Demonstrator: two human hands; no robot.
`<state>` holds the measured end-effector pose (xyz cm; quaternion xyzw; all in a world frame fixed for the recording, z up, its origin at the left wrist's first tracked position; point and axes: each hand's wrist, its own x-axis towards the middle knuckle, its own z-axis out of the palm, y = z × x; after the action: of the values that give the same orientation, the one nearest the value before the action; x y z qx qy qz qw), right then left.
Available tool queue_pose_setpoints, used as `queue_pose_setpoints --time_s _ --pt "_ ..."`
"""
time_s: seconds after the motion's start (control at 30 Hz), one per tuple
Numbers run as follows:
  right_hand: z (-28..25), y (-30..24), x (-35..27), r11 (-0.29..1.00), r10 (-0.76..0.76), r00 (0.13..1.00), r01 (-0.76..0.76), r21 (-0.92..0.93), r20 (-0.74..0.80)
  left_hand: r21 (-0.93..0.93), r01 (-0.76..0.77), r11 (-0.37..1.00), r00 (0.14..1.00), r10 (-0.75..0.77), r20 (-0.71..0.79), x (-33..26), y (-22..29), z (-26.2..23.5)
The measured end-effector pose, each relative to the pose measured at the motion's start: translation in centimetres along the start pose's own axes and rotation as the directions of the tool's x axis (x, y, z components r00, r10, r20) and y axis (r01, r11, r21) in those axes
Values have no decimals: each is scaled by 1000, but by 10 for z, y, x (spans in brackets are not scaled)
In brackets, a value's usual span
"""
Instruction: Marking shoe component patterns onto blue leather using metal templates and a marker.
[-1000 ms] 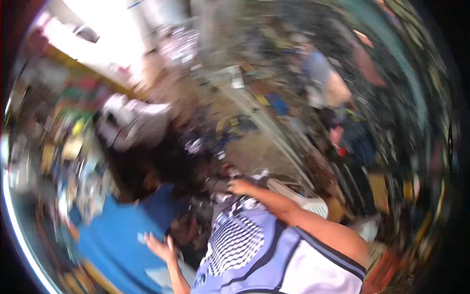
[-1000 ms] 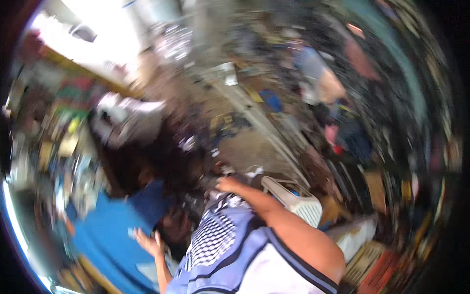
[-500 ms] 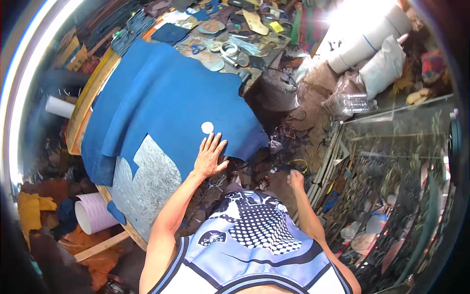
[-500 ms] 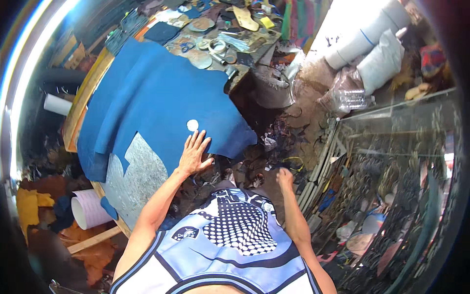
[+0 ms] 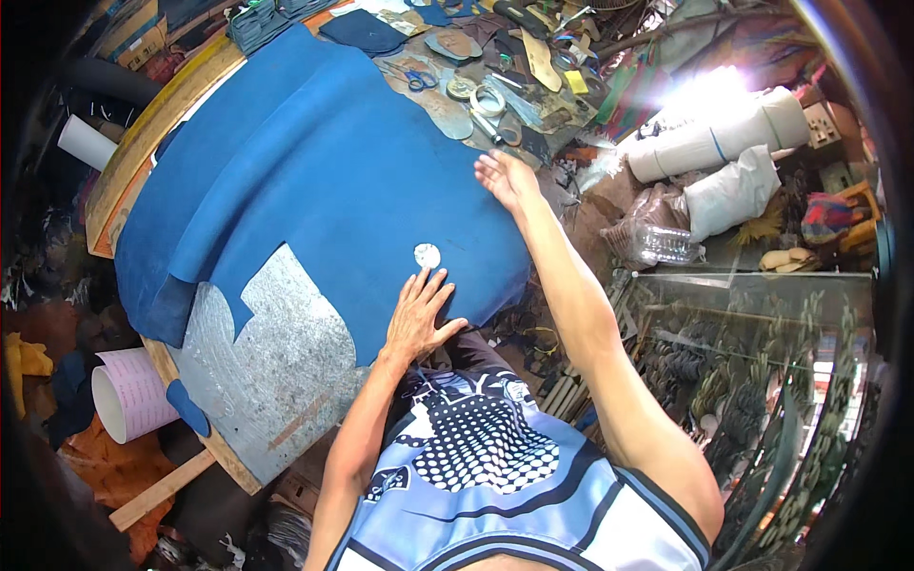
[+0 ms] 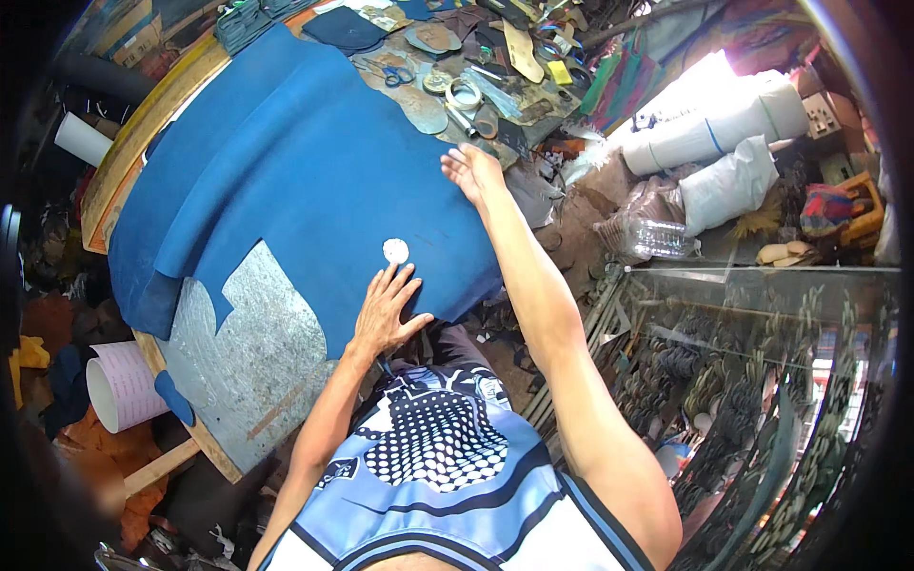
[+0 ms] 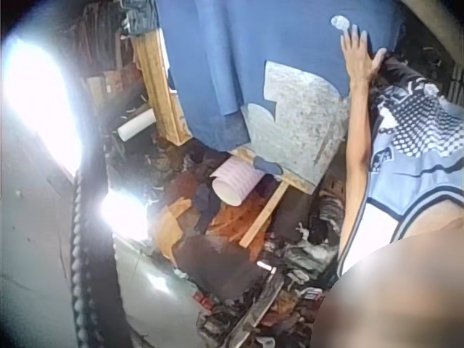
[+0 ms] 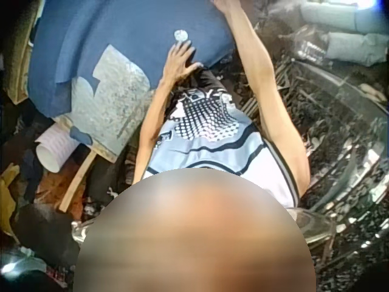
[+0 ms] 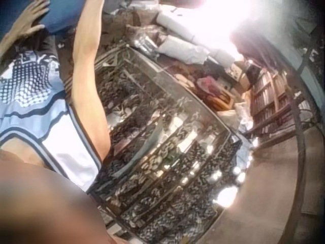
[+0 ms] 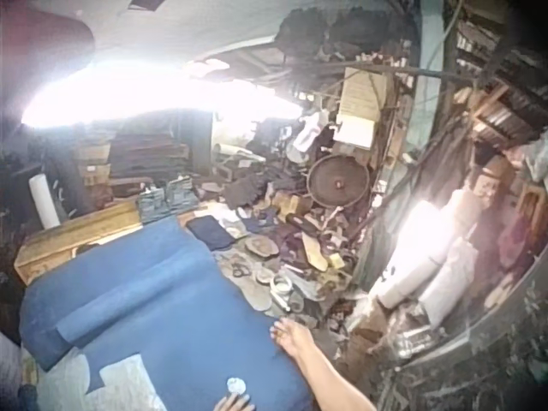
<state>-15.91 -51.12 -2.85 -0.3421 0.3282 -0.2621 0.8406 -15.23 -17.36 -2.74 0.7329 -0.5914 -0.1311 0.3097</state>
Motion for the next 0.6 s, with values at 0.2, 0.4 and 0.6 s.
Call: queue_pose_setpoints --time_s 0.2,0.4,0.6 --pt "-35 -6 132 913 298 935 -221 342 -193 -77 65 995 995 -71 -72 14 3 7" --pt "-1 18 134 907 307 912 -192 375 -274 -46 185 982 981 -187 -48 9 8 -4" --pt "23 4 122 974 218 967 -207 92 -135 -4 223 975 975 -223 -14 12 8 -4"
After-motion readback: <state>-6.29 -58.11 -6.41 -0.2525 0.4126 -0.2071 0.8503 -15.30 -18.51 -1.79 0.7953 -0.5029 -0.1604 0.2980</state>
